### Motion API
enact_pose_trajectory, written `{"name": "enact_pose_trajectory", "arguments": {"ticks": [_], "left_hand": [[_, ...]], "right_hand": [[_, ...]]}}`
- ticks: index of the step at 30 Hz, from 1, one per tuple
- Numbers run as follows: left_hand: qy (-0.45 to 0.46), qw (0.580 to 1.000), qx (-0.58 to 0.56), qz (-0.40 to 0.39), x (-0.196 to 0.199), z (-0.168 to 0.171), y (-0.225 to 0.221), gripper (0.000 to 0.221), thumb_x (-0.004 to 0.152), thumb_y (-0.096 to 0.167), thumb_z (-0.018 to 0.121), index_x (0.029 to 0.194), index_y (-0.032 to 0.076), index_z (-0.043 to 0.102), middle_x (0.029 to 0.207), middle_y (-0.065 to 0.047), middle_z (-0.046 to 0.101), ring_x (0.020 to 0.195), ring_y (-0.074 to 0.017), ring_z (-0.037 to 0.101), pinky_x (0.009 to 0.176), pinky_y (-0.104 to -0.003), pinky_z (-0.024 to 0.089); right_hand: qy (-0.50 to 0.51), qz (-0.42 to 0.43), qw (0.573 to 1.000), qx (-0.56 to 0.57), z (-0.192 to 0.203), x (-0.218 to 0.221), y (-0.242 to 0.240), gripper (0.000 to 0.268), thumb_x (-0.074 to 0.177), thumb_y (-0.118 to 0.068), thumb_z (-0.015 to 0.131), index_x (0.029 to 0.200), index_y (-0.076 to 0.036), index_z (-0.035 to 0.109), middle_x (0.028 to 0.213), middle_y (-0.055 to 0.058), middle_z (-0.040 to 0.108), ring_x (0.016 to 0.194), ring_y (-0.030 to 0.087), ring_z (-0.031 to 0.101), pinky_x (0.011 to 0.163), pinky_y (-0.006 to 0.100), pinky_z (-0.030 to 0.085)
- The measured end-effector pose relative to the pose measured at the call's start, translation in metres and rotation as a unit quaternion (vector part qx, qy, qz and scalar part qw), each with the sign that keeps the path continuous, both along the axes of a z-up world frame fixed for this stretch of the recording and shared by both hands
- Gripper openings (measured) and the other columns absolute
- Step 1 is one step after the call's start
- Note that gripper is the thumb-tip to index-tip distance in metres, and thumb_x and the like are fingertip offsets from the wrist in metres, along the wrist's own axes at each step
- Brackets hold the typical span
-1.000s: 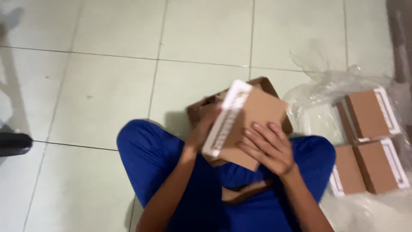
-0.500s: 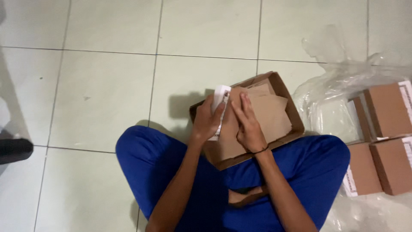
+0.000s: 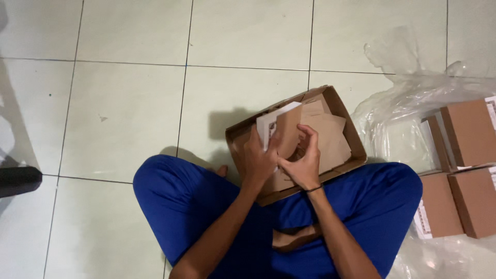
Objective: The person takes a printed card and a brown paper sleeve from a box, inserts the card into the sleeve, and then places the completed set aside on the floor.
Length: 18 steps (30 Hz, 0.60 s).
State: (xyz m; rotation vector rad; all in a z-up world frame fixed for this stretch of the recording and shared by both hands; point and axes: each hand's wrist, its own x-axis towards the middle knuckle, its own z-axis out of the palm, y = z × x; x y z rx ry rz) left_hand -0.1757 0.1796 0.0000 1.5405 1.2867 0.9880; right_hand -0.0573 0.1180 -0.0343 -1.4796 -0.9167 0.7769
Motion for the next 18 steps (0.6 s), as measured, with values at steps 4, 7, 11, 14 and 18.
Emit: {"name": "enact_pose_trajectory", "arguments": {"ticks": [4, 7, 11, 14, 18], "left_hand": [[0.001, 0.997, 0.078, 0.01, -0.006, 0.01, 0.002, 0.027, 0.098, 0.027, 0.07, 0.102, 0.002, 0.061, 0.073, -0.027, 0.067, 0.076, -0.0518, 0.07, 0.058, -0.051, 0.054], [0.011, 0.995, 0.094, 0.008, 0.0, -0.032, 0.005, 0.024, 0.099, 0.026, 0.069, 0.098, 0.004, 0.06, 0.071, -0.022, 0.068, 0.074, -0.0403, 0.075, 0.059, -0.042, 0.056], [0.008, 0.994, 0.108, -0.006, 0.001, -0.018, 0.001, 0.023, 0.099, 0.024, 0.069, 0.097, 0.004, 0.058, 0.07, -0.024, 0.068, 0.074, -0.0426, 0.074, 0.057, -0.044, 0.055], [-0.026, 0.992, 0.118, -0.026, -0.002, -0.024, 0.002, 0.018, 0.099, 0.017, 0.07, 0.096, 0.004, 0.057, 0.069, -0.024, 0.068, 0.068, -0.04, 0.074, 0.055, -0.044, 0.054], [0.001, 0.998, 0.053, -0.046, -0.009, -0.009, 0.012, 0.033, 0.1, 0.033, 0.067, 0.104, 0.002, 0.056, 0.074, -0.026, 0.067, 0.072, -0.0423, 0.072, 0.063, -0.046, 0.053]], "right_hand": [[-0.034, 0.02, 0.998, -0.039, -0.022, 0.009, -0.003, 0.079, 0.071, -0.005, 0.076, 0.142, -0.003, 0.043, 0.126, 0.021, 0.063, 0.119, 0.036, 0.062, 0.099, 0.057, 0.05], [-0.077, -0.001, 0.991, -0.111, 0.011, 0.017, 0.003, 0.069, 0.069, 0.004, 0.066, 0.137, -0.003, 0.055, 0.125, 0.022, 0.069, 0.121, 0.042, 0.063, 0.097, 0.059, 0.053], [-0.131, -0.042, 0.985, -0.108, -0.03, 0.035, -0.005, 0.04, 0.077, 0.003, 0.061, 0.114, -0.004, 0.071, 0.097, 0.016, 0.077, 0.097, 0.025, 0.071, 0.081, 0.046, 0.057], [-0.136, -0.053, 0.985, -0.093, 0.0, 0.032, -0.005, 0.036, 0.085, -0.01, 0.075, 0.119, 0.001, 0.071, 0.1, 0.022, 0.076, 0.101, 0.03, 0.073, 0.08, 0.048, 0.058], [0.001, -0.153, 0.977, -0.15, -0.01, 0.053, -0.006, 0.047, 0.094, -0.032, 0.074, 0.059, -0.007, 0.055, 0.055, 0.006, 0.047, 0.058, 0.019, 0.045, 0.058, 0.036, 0.035]]}}
